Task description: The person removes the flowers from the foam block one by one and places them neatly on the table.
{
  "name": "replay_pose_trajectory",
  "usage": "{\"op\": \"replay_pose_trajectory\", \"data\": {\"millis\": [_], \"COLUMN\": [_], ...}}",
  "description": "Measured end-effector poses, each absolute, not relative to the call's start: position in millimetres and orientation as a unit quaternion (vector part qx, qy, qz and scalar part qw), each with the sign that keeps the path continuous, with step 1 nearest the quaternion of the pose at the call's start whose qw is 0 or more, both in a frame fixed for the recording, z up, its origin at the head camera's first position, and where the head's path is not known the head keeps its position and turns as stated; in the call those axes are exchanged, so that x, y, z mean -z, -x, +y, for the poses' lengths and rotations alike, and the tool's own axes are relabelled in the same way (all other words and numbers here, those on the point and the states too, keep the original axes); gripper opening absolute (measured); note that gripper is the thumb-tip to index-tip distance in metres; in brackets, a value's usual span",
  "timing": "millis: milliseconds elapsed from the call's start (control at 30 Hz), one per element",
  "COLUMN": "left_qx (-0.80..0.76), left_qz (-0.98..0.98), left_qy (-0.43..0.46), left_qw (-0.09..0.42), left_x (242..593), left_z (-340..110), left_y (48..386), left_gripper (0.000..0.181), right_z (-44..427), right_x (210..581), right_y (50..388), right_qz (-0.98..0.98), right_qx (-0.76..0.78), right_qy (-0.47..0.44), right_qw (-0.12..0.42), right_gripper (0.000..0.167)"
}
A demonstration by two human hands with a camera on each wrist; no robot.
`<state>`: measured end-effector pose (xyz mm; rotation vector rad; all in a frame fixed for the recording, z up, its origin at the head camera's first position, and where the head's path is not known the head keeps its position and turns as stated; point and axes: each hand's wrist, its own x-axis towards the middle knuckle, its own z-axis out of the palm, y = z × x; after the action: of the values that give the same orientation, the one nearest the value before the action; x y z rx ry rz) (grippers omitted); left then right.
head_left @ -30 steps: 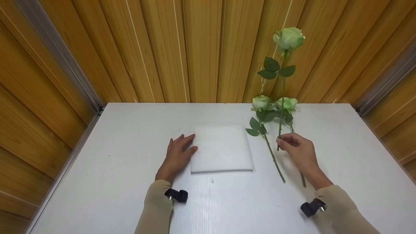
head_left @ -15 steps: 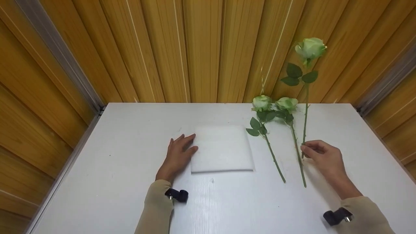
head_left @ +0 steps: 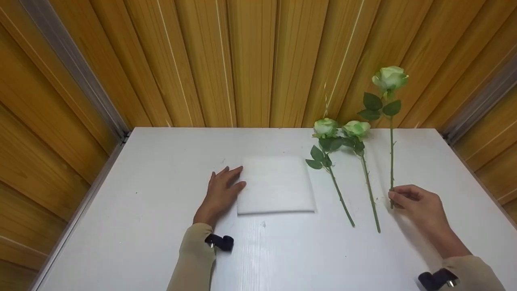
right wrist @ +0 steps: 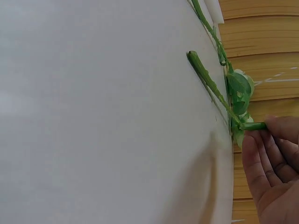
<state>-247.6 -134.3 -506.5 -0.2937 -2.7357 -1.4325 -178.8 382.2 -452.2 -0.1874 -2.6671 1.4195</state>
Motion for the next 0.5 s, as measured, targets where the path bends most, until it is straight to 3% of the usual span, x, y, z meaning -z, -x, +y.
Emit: {"op": "replay_pose_trajectory", "data": {"millis": [500], "left_qx": [0.462], "left_qz": [-0.882], "left_qy": [0.089], "left_qw": [0.015], "left_x": [508.1], "left_z": [-135.2], "left_y": [247.6], "left_gripper": [0.051], "right_z": [410.5], "right_x": [461.7], "right_y": [165.6], "right_qz": [-0.890], "right_qx": [-0.446], "right_qy": [0.098], "right_qw": [0.000], "right_gripper": [0.042]}}
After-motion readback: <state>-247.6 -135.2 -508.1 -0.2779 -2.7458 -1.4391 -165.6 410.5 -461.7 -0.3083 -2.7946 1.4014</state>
